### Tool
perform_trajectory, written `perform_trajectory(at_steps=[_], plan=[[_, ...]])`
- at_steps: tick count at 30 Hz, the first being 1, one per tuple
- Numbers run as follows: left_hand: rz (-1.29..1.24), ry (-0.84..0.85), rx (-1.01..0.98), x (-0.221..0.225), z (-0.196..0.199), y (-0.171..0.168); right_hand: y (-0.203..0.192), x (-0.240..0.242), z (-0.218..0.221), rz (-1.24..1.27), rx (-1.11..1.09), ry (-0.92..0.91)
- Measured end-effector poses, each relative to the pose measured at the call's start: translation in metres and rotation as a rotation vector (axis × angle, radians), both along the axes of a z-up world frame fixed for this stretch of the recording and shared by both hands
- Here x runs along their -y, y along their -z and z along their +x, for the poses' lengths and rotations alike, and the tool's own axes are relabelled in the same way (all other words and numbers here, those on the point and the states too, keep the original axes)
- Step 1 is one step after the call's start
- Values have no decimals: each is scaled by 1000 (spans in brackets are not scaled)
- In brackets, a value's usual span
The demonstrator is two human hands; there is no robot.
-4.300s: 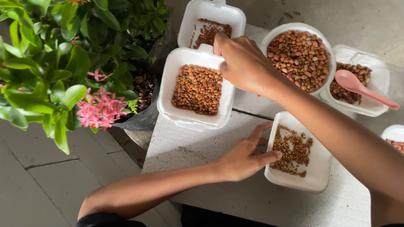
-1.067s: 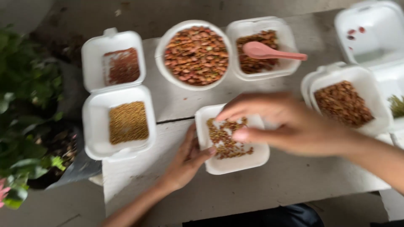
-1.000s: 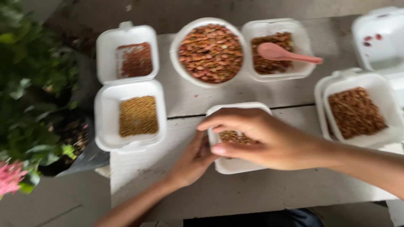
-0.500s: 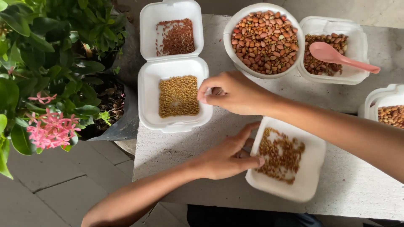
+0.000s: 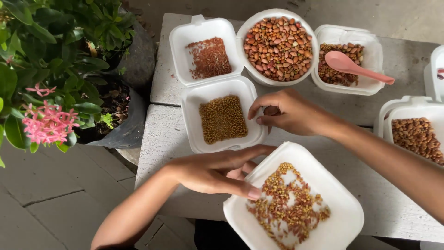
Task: Sorting various types of seeds and beans into separate plastic containers using hands and a small spoon.
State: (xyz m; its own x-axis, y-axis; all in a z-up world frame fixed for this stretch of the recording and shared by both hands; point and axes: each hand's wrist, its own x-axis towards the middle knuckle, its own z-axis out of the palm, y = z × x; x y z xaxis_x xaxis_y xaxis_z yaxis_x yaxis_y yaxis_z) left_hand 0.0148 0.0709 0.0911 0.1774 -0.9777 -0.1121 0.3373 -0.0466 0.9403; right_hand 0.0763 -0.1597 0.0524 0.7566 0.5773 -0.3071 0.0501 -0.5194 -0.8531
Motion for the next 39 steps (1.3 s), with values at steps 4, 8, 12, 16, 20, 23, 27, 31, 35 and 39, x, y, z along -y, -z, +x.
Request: perform_trajectory(at_steps=[4,8,12,16,20,23,27,31,35,39], plan=[[-72,-280,54,-10,0,10,26,16,2,45,84,-63],[-134,-594,88,-26,16,6,20,6,-6,62,105,-62],[-85,-864,85,-40,40,25,16,-11,-22,115,146,-4],[-75,-1099,-2,-37,62,39,11,-11,-37,2,218,3],[-163,-1216,9,-29,72,61,13,-10,-60,-38,323,1],[-327,-1295,-91,-24,71,76,22,-8,-68,-22,495,-32],[-323,-1286,-111,-25,68,90,24,-1,-65,-120,525,-31],[-412,-1211,-53,-26,66,100,-2,5,-58,-431,459,-198],[-371,-1177,-101,-27,61,90,-51,-3,-59,-518,704,-242],[-351,-1164,-106,-28,59,87,-81,-10,-48,-575,964,-144]])
